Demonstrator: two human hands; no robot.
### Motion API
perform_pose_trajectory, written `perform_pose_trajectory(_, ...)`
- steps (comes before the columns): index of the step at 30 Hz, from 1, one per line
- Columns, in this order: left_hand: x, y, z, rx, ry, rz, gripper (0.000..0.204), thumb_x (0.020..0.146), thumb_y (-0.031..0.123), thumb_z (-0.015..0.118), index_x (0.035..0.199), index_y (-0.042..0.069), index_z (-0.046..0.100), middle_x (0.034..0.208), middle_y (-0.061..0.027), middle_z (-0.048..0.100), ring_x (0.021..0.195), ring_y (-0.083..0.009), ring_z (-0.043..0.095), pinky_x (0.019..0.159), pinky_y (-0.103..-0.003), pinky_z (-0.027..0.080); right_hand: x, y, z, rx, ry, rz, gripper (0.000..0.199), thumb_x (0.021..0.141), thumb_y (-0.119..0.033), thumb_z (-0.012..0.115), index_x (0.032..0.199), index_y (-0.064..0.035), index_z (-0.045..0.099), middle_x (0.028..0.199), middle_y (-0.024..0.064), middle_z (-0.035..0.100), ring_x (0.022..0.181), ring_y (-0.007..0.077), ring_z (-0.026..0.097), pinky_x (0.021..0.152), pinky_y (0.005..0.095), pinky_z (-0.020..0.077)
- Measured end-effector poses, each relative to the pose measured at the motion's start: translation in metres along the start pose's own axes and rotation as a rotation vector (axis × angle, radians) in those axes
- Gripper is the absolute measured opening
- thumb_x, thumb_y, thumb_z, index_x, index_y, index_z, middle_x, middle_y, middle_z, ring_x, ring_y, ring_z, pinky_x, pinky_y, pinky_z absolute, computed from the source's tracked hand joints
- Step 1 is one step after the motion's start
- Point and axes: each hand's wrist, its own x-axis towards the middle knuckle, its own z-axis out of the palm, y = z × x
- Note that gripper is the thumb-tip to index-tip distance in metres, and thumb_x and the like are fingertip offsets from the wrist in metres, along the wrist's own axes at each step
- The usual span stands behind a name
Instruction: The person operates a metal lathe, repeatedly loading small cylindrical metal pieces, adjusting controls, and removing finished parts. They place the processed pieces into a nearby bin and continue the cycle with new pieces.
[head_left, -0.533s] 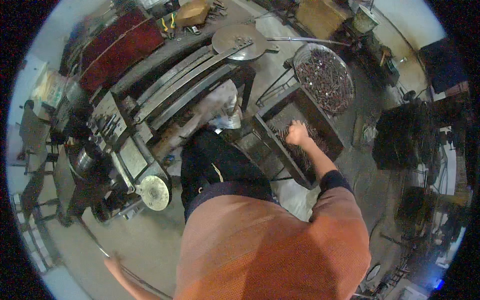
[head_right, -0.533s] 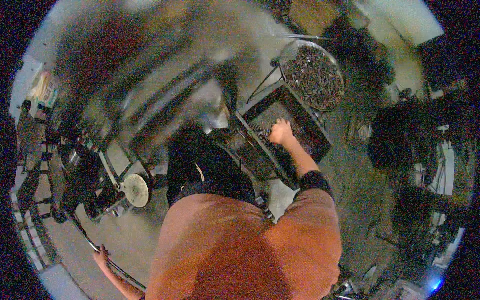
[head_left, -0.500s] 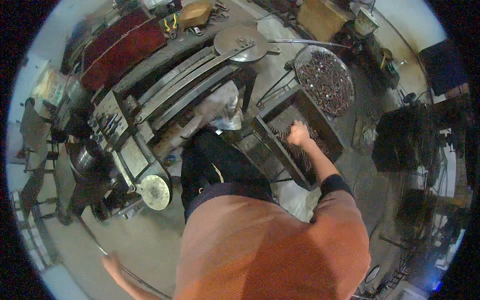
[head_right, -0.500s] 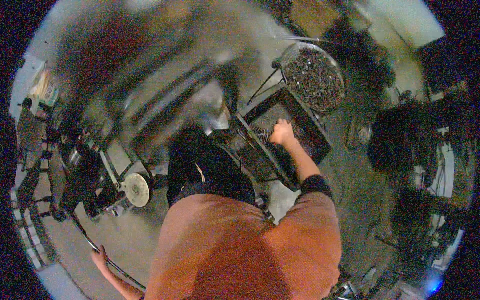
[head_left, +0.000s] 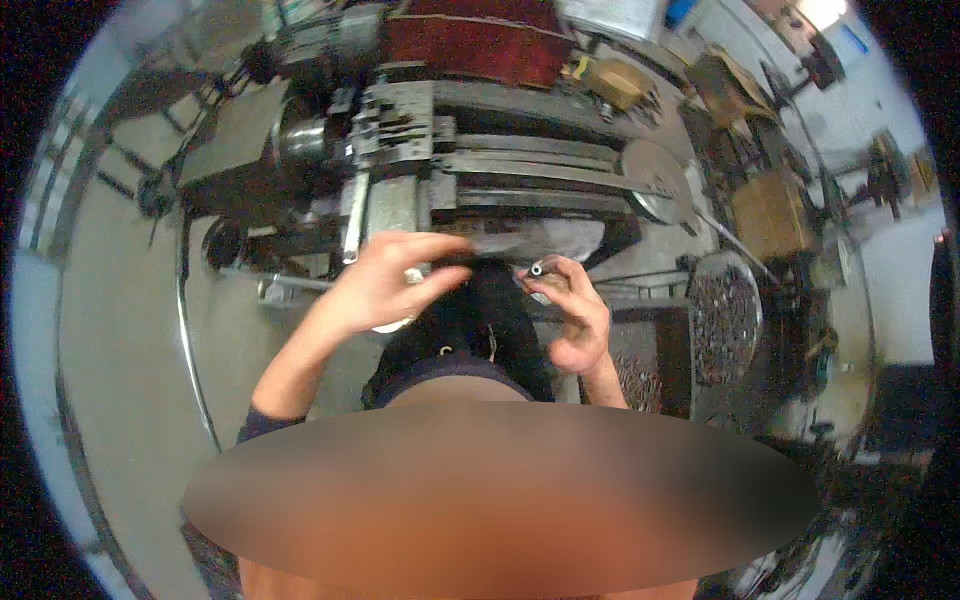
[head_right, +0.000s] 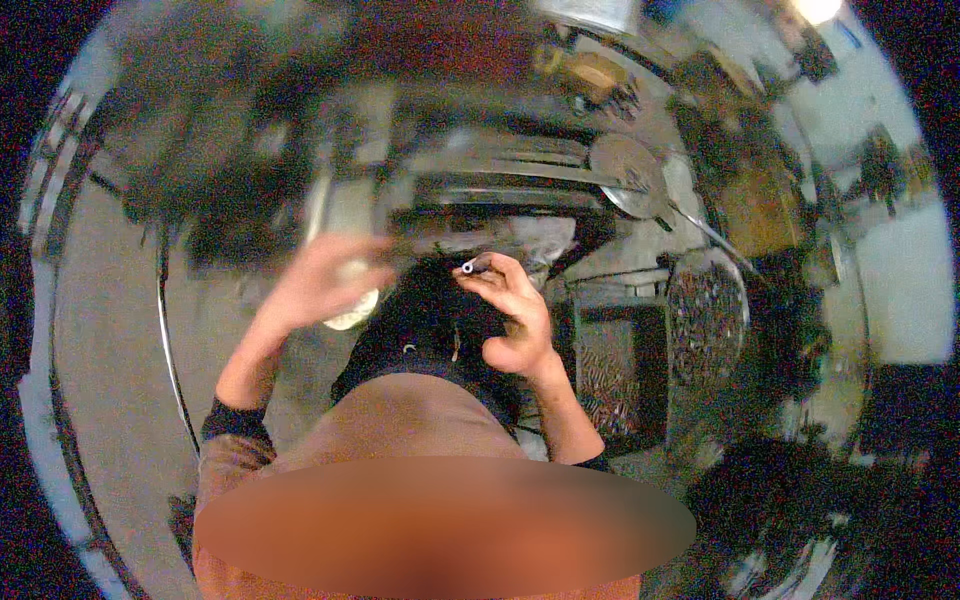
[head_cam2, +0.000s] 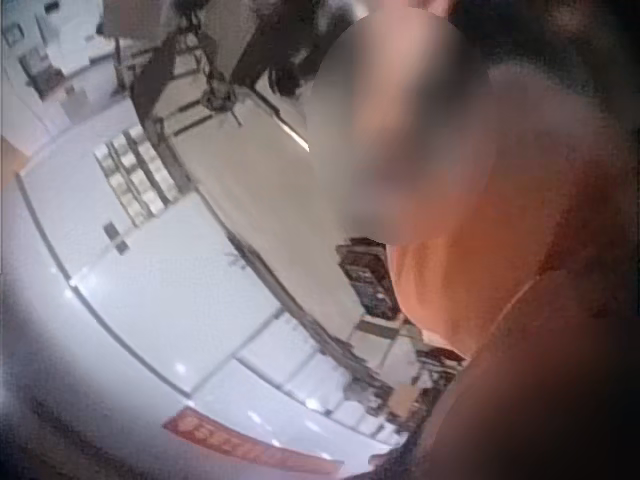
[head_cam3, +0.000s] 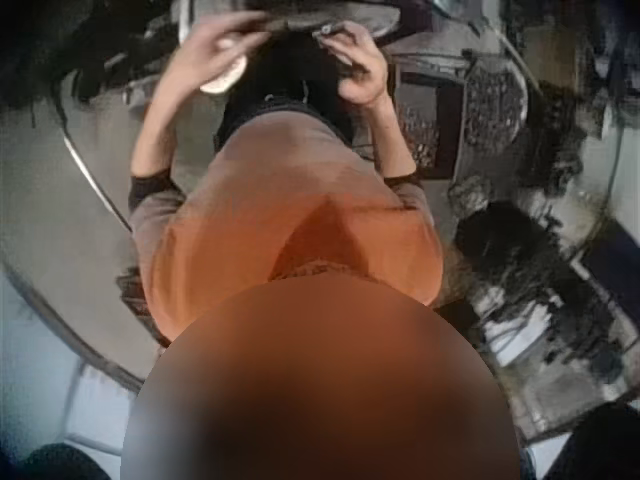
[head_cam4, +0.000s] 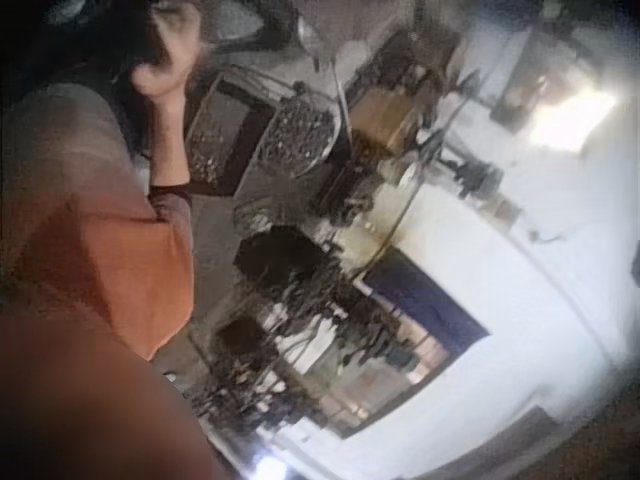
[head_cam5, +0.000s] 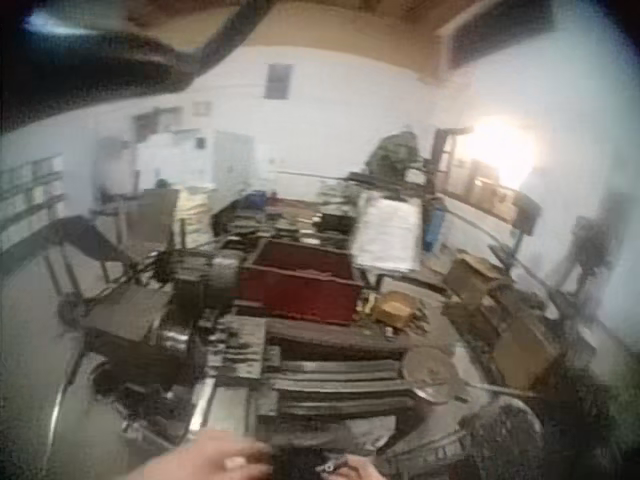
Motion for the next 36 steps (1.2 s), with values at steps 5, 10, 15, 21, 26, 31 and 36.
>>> perform_pose_trajectory(5,0.007,0.005,0.018,-0.249,0.015,-0.054,0.026,0.073,0.013,0.061,0.096,0.001,0.058,0.087,-0.0137,0.061,0.081,-0.0239,0.059,0.071,-0.032,0.045,0.023,-0.004,0.024,0.126,-0.074,-0.026,0.07,0.069,-0.057,0.055,0.099,0.0066,0.055,0.111,0.0246,0.042,0.1,0.0319,0.048,0.088,0.037,0.037)
perform_pose_trajectory(10,0.003,-0.008,0.023,-0.22,0.067,0.009,0.019,0.072,0.007,0.059,0.089,-0.001,0.057,0.077,-0.0152,0.059,0.067,-0.0261,0.059,0.057,-0.031,0.046,0.036,0.011,0.022,0.041,-0.209,-0.057,0.064,0.068,-0.054,0.058,0.101,0.0018,0.056,0.109,0.0245,0.044,0.099,0.0333,0.048,0.087,0.037,0.0377)
perform_pose_trajectory(15,0.001,-0.019,0.017,-0.188,0.2,0.037,0.015,0.07,0.008,0.06,0.082,-0.001,0.058,0.072,-0.0155,0.058,0.063,-0.0287,0.058,0.054,-0.032,0.045,0.055,0.016,0.028,0.035,-0.251,-0.042,0.064,0.066,-0.054,0.059,0.096,0.0015,0.058,0.108,0.022,0.047,0.096,0.0322,0.051,0.083,0.0352,0.0398)
perform_pose_trajectory(21,-0.004,-0.025,0.014,-0.203,0.217,-0.072,0.013,0.07,0.009,0.062,0.078,0.0,0.059,0.067,-0.0135,0.059,0.059,-0.0217,0.059,0.052,-0.028,0.045,0.068,0.018,0.038,-0.017,-0.286,0.016,0.06,0.067,-0.055,0.058,0.088,0.0008,0.062,0.098,0.0191,0.055,0.091,0.0308,0.054,0.081,0.0344,0.0411)
perform_pose_trajectory(26,-0.015,-0.035,0.003,-0.445,0.173,-0.278,0.019,0.073,0.01,0.062,0.088,-0.001,0.057,0.059,-0.0047,0.055,0.053,-0.0093,0.052,0.051,-0.024,0.042,0.073,0.026,0.047,0.026,-0.271,0.029,0.058,0.07,-0.054,0.055,0.085,0.0013,0.063,0.094,0.0178,0.058,0.09,0.0295,0.055,0.08,0.0341,0.0414)
perform_pose_trajectory(31,-0.031,-0.05,-0.013,-0.492,0.234,-0.364,0.019,0.076,0.006,0.058,0.092,-0.001,0.055,0.056,-0.0006,0.052,0.052,-0.0053,0.048,0.049,-0.021,0.04,0.082,0.029,0.055,0.058,-0.314,0.014,0.058,0.072,-0.053,0.053,0.085,0.0027,0.063,0.094,0.0171,0.058,0.088,0.0284,0.056,0.08,0.0338,0.0417)
perform_pose_trajectory(36,-0.045,-0.058,-0.015,-0.436,0.224,-0.419,0.019,0.073,0.012,0.058,0.089,0.002,0.059,0.068,-0.006,0.058,0.063,-0.0122,0.055,0.06,-0.026,0.044,0.089,0.033,0.063,0.113,-0.333,0.048,0.057,0.069,-0.049,0.061,0.082,0.0064,0.062,0.092,0.0189,0.057,0.084,0.027,0.057,0.074,0.0336,0.0445)
